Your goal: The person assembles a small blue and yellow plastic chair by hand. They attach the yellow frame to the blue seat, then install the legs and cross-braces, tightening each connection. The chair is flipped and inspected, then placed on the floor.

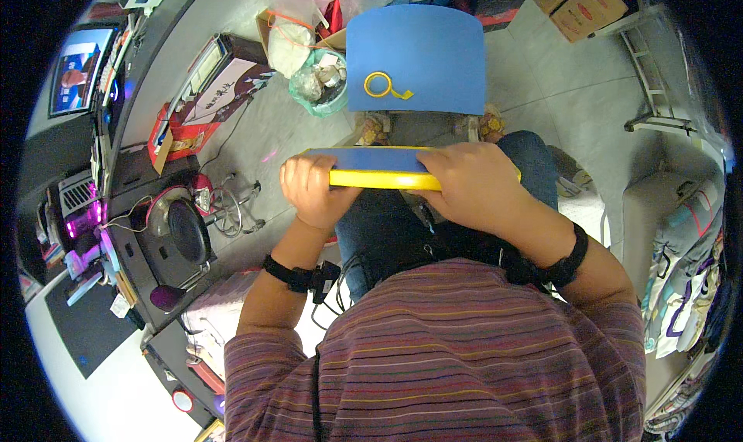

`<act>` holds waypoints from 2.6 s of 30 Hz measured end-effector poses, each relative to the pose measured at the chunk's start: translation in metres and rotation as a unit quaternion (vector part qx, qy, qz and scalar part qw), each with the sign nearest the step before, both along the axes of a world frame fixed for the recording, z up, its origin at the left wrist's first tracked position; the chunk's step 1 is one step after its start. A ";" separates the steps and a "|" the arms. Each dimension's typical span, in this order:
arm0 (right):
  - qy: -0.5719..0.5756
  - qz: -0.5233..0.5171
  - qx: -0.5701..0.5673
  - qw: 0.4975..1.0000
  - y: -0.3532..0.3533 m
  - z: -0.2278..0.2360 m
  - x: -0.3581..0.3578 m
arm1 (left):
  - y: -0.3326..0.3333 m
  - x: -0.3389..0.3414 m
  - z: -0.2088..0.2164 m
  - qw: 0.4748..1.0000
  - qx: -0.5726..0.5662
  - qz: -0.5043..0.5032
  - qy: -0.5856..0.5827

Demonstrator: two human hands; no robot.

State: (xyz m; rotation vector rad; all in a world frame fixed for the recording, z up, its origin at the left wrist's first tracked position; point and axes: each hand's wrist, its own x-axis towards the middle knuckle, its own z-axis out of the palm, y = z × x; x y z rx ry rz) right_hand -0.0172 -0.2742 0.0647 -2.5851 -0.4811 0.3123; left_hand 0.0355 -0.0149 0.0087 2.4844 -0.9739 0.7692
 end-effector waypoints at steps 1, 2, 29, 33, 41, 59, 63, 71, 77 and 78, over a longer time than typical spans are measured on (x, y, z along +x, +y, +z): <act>0.005 -0.005 0.003 1.000 0.001 0.001 0.000 | -0.001 -0.001 0.001 1.000 -0.002 0.006 0.005; 0.010 -0.009 0.005 1.000 0.000 0.003 -0.002 | -0.001 -0.001 0.001 1.000 -0.005 0.002 0.000; 0.202 0.048 0.381 0.901 -0.038 0.032 0.020 | 0.004 -0.009 0.013 0.994 -0.097 -0.004 0.057; 0.092 -0.009 0.213 0.973 -0.038 0.008 -0.005 | 0.028 0.010 -0.001 0.790 -0.550 0.092 0.256; -0.082 -0.127 0.121 0.981 -0.035 -0.021 -0.033 | 0.054 0.014 -0.035 0.704 -0.564 0.036 0.430; -0.216 -0.156 0.101 0.958 -0.075 -0.041 -0.014 | -0.005 0.012 -0.059 0.611 -0.579 -0.025 0.539; -0.212 -0.137 0.099 0.963 -0.082 -0.044 -0.010 | -0.004 0.015 -0.064 0.608 -0.553 -0.008 0.569; -0.147 -0.178 0.078 0.970 -0.080 -0.037 -0.013 | 0.002 0.012 -0.057 0.622 -0.516 0.010 0.589; -0.213 -0.171 0.066 0.960 -0.077 -0.035 -0.020 | 0.015 0.024 -0.027 0.844 -0.333 0.092 0.410; -0.195 -0.180 0.075 0.961 -0.075 -0.035 -0.021 | 0.012 0.020 -0.018 0.877 -0.315 0.065 0.357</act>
